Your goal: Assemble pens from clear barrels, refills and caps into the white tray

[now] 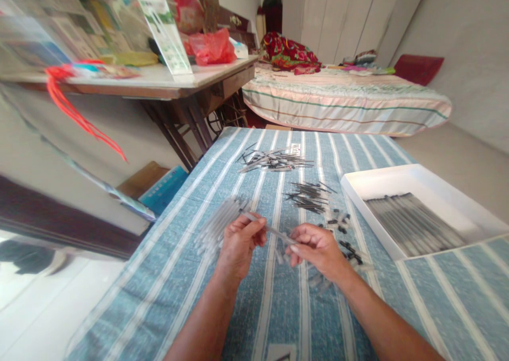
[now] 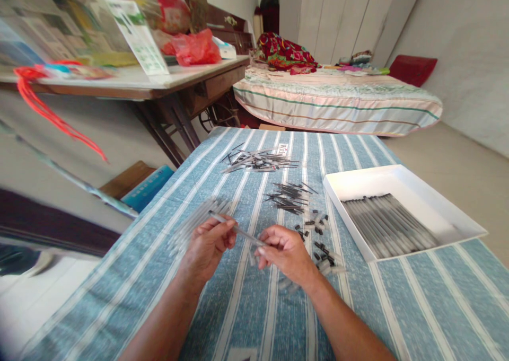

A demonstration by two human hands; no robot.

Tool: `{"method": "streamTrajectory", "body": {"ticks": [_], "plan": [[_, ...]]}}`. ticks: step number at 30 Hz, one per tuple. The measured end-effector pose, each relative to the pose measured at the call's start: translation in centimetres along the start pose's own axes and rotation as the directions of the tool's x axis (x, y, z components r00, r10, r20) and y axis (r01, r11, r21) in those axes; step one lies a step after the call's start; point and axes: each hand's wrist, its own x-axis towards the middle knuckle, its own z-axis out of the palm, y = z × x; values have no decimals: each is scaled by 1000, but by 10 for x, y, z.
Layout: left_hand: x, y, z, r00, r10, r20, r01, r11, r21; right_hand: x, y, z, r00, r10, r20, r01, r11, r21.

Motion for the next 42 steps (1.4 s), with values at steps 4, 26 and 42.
{"method": "streamTrajectory", "body": {"ticks": [4, 26, 42], "plan": [[1, -1, 0, 999, -38, 5, 38, 999, 26, 0, 2, 3, 999, 5, -53, -5, 1000, 7], [0, -7, 9, 997, -74, -31, 73, 997, -27, 3, 1, 4, 986, -61, -154, 36, 986, -161], [-4, -8, 26, 986, -36, 161, -40, 897, 441, 10, -33, -16, 956, -285, -63, 121, 585, -802]]}}
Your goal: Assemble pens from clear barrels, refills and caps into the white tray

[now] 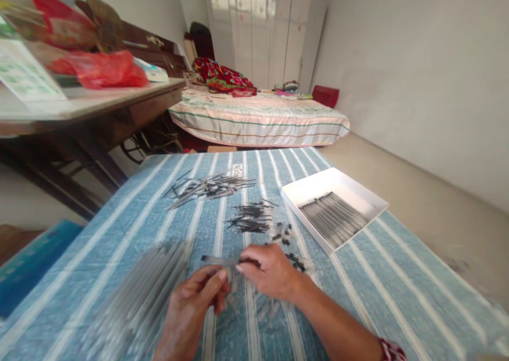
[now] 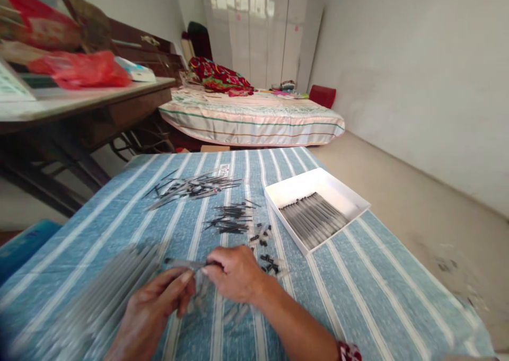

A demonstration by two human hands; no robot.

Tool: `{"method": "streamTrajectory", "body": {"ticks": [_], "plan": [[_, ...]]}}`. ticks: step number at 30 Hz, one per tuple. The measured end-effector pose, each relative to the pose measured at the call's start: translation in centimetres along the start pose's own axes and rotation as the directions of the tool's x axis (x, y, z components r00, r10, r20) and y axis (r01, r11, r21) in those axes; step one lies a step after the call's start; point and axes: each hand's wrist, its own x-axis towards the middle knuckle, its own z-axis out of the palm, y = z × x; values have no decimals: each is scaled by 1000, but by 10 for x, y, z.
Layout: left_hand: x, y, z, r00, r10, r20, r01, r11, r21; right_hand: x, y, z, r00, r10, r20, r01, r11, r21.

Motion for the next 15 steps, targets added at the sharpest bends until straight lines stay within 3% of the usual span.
{"method": "streamTrajectory", "body": {"ticks": [3, 6, 9, 11, 15], "plan": [[-1, 5, 0, 1000, 18, -20, -17, 998, 58, 0, 13, -29, 981, 25, -192, -50, 991, -124], [-1, 3, 0, 998, 29, -55, -24, 995, 93, -5, 43, -69, 938, 82, -337, -172, 954, -246], [1, -4, 2, 993, 59, -101, -48, 993, 107, -16, 83, -118, 894, 186, -408, -371, 819, -439], [3, -8, 2, 991, 67, -114, -54, 992, 115, -24, 108, -150, 835, 310, -454, -533, 658, -532], [4, -12, 4, 988, 75, -138, -57, 990, 131, -38, 144, -197, 775, 397, -491, -629, 551, -548]]}}
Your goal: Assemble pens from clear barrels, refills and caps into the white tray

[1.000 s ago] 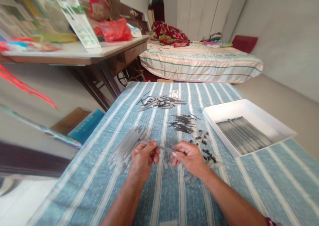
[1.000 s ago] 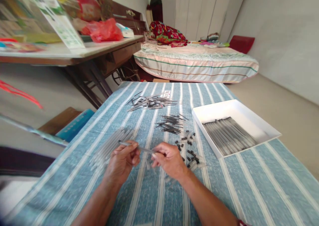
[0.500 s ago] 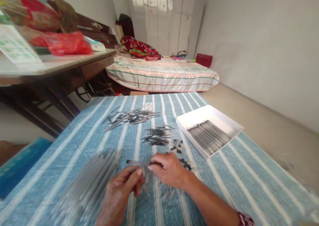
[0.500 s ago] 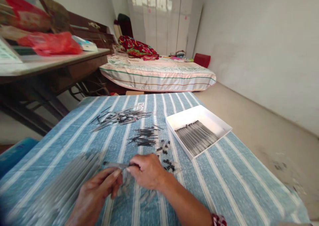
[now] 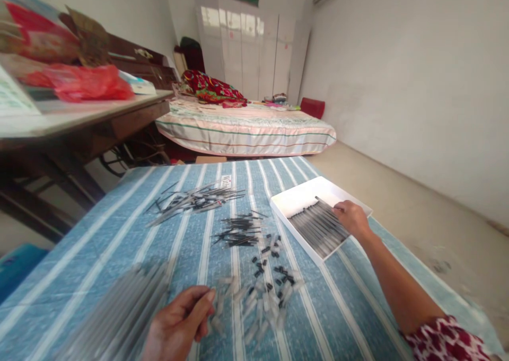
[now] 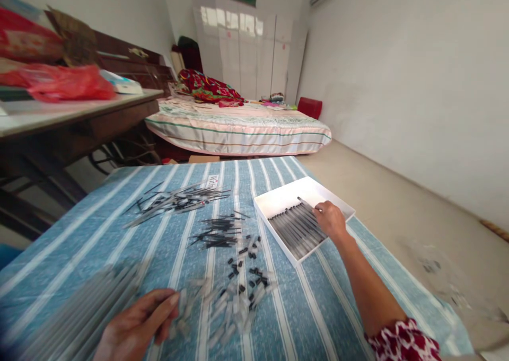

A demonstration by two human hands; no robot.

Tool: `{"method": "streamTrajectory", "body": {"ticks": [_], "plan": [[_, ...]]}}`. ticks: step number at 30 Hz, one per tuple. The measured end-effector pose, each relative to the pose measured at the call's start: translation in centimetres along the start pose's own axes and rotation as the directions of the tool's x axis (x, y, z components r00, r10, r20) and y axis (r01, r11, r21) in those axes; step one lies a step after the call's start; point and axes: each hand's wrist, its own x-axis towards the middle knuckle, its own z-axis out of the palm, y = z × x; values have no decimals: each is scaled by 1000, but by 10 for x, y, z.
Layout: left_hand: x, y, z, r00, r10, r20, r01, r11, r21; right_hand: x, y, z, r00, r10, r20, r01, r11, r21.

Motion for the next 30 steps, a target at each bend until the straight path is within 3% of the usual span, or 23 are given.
{"method": "streamTrajectory", "body": {"ticks": [6, 15, 21, 30], "plan": [[1, 1, 0, 1000, 7, 12, -7, 999, 48, 12, 24, 9, 995, 43, 92, -39, 998, -44], [6, -10, -1, 1000, 5, 15, -6, 997, 77, 17, 26, 18, 986, 78, 146, -75, 997, -26], [11, -15, -6, 996, -30, 90, 22, 995, 94, 14, 26, 23, 981, 71, 183, -62, 997, -55], [10, -23, -3, 998, 39, 43, -44, 992, 119, 11, 34, 23, 981, 73, 178, -57, 994, -96]]}}
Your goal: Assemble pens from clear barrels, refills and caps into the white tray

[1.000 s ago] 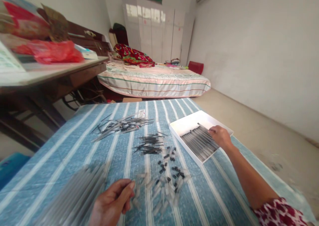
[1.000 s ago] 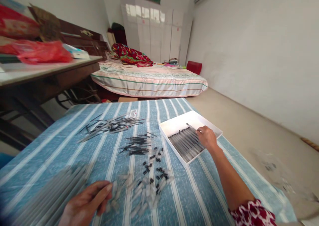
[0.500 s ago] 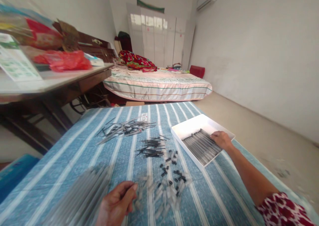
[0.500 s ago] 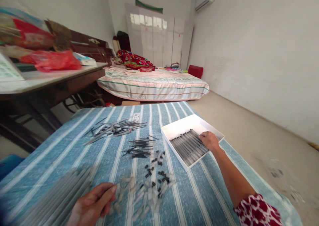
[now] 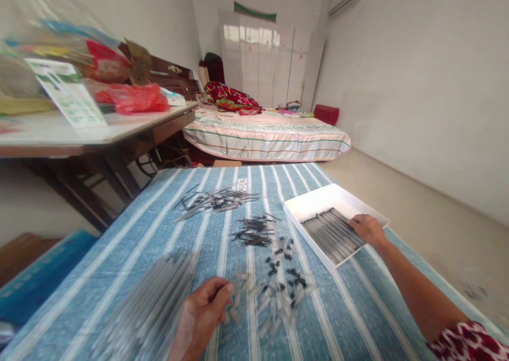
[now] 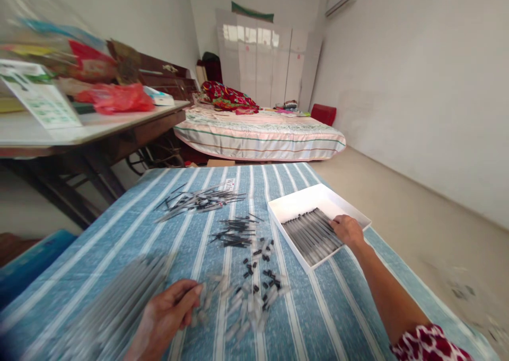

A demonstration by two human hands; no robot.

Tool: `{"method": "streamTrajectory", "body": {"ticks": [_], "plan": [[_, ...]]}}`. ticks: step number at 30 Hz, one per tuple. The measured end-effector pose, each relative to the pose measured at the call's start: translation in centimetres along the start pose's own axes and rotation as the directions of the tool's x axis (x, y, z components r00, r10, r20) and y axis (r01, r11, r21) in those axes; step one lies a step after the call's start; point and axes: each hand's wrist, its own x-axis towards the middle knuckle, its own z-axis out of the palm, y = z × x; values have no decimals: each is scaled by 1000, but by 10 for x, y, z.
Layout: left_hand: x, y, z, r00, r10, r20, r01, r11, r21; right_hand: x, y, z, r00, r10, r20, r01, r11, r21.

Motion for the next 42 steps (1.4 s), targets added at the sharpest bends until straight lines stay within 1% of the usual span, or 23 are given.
{"method": "streamTrajectory", "body": {"ticks": [3, 5, 10, 13, 16, 20, 23, 25, 27, 30, 32, 34, 36, 38, 40, 42], "plan": [[-1, 2, -2, 1000, 5, 7, -5, 1000, 11, -4, 5, 0, 1000, -4, 6, 4, 1000, -17], [-2, 2, -3, 999, -1, 43, 1, 1000, 12, -7, 10, -1, 1000, -12, 10, 12, 1000, -20], [-2, -1, -3, 1000, -8, 13, 8, 1000, -11, -6, 22, 2, 1000, -6, 25, 7, 1000, -19], [-2, -2, -4, 1000, 3, 18, -3, 1000, -4, -5, 26, 5, 999, -12, 32, 13, 1000, -23], [-1, -1, -7, 1000, 12, -8, -12, 1000, -4, -5, 27, 5, 999, -25, 32, 25, 1000, -10], [-1, -1, -13, 998, 59, -35, -58, 998, 38, -7, 23, 1, 998, 0, 56, 0, 1000, 9], [0, -1, -20, 993, 94, -67, -88, 992, 85, -8, 21, -2, 997, 29, 74, -29, 1000, -6], [1, 0, -27, 990, 92, -107, -82, 992, 101, -10, 19, -4, 998, 44, 46, -43, 999, -22], [3, 0, -34, 987, 75, -143, -59, 991, 116, -15, 14, -7, 999, 23, -33, -24, 999, -31], [5, 1, -43, 979, 112, -168, -74, 972, 221, -30, -9, -13, 979, -56, -196, 53, 998, -19], [5, 2, -48, 973, 167, -159, -103, 933, 345, -45, -36, -17, 961, -93, -260, 103, 994, 23], [4, 3, -52, 972, 191, -139, -110, 886, 451, -61, -68, -17, 943, -146, -299, 189, 975, 118], [3, 5, -56, 975, 189, -115, -101, 843, 528, -76, -100, -11, 929, -252, -271, 311, 929, 203], [3, 8, -59, 982, 174, -75, -94, 791, 605, -87, -131, -2, 899, -391, -198, 434, 856, 282], [2, 11, -60, 990, 138, -31, -77, 711, 699, -94, -159, 11, 846, -501, -182, 533, 778, 333], [1, 14, -58, 997, 76, 1, -48, 608, 792, -97, -184, 22, 802, -570, -179, 595, 733, 329]]}}
